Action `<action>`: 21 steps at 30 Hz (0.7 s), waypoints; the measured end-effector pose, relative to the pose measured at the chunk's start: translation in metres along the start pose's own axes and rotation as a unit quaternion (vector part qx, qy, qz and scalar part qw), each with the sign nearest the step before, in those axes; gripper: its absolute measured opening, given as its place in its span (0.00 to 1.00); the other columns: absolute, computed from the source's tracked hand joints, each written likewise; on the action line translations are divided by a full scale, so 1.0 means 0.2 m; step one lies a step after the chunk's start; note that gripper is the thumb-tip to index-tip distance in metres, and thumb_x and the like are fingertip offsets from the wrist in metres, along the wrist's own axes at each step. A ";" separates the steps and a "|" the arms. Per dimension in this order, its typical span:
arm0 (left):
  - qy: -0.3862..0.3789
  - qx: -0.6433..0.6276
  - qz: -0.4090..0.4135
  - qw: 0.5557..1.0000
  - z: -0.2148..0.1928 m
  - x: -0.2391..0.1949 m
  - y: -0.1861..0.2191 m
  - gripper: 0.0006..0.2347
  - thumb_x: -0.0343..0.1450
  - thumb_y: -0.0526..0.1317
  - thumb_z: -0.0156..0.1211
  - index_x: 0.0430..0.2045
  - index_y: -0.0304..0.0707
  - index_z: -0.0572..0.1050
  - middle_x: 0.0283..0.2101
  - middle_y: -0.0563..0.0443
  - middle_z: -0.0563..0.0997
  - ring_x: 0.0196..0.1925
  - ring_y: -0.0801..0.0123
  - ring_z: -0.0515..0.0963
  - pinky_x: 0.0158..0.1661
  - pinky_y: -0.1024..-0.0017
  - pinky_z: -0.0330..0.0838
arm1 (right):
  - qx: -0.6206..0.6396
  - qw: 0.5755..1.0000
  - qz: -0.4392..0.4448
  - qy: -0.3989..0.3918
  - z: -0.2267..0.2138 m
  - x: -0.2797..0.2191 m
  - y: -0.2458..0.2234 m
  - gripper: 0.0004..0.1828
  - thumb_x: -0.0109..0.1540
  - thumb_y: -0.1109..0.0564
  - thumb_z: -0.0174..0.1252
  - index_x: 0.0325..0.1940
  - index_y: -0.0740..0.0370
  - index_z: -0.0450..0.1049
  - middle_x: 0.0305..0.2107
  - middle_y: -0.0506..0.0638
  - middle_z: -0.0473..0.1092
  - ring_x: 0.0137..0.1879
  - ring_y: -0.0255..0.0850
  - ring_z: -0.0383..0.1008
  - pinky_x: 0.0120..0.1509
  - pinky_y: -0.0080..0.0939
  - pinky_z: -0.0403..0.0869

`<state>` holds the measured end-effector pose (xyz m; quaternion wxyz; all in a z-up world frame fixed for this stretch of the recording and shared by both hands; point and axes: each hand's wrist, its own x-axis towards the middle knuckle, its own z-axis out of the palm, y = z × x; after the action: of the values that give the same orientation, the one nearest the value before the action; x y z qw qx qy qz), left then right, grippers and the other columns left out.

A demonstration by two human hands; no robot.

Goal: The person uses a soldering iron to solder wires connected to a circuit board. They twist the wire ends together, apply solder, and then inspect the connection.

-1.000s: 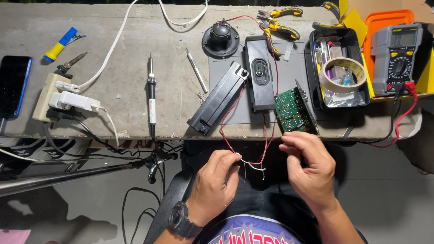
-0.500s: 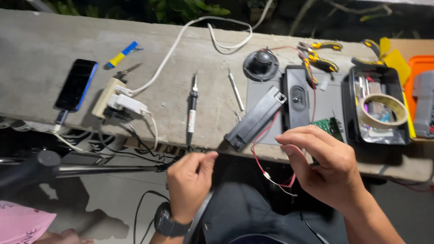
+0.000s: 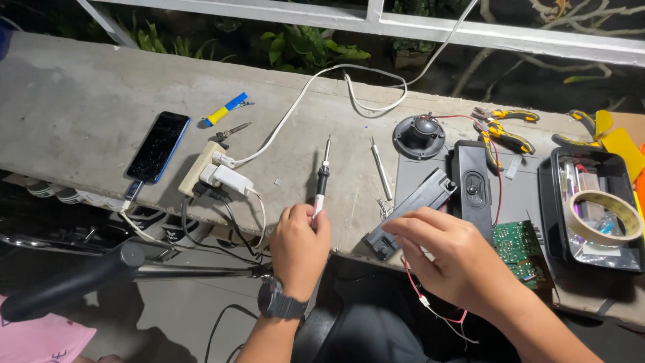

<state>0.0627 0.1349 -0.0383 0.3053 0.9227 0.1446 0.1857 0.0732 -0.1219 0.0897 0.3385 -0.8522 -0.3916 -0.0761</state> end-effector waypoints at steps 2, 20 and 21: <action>0.019 -0.041 0.016 0.999 -0.09 -0.05 0.07 0.05 0.75 0.42 0.69 0.34 0.41 0.84 0.34 0.49 0.86 0.34 0.53 0.85 0.35 0.52 0.77 | -0.013 1.000 0.002 -0.019 0.03 0.02 0.02 0.16 0.74 0.60 0.54 0.64 0.56 0.82 0.42 0.51 0.79 0.36 0.49 0.81 0.42 0.47 0.80; -0.149 -0.454 -0.121 0.870 -0.19 0.04 0.26 0.14 0.79 0.47 0.65 0.50 0.40 0.90 0.31 0.54 0.87 0.31 0.73 0.85 0.36 0.75 0.82 | -0.138 0.983 -0.094 0.075 0.11 0.49 0.29 0.12 0.74 0.54 0.67 0.57 0.61 0.78 0.41 0.56 0.73 0.38 0.53 0.77 0.39 0.52 0.76; -0.119 -0.418 -0.089 0.896 -0.15 0.06 0.21 0.13 0.79 0.48 0.65 0.43 0.38 0.90 0.31 0.55 0.88 0.33 0.72 0.87 0.40 0.73 0.87 | -0.124 0.983 -0.091 0.105 0.10 0.54 0.32 0.08 0.75 0.56 0.66 0.55 0.62 0.79 0.39 0.55 0.74 0.37 0.53 0.76 0.39 0.51 0.75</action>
<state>0.0669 0.1220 0.0140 0.6926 0.7090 0.0976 0.0897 0.1897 -0.0722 0.0850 0.2609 -0.8358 -0.4174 -0.2433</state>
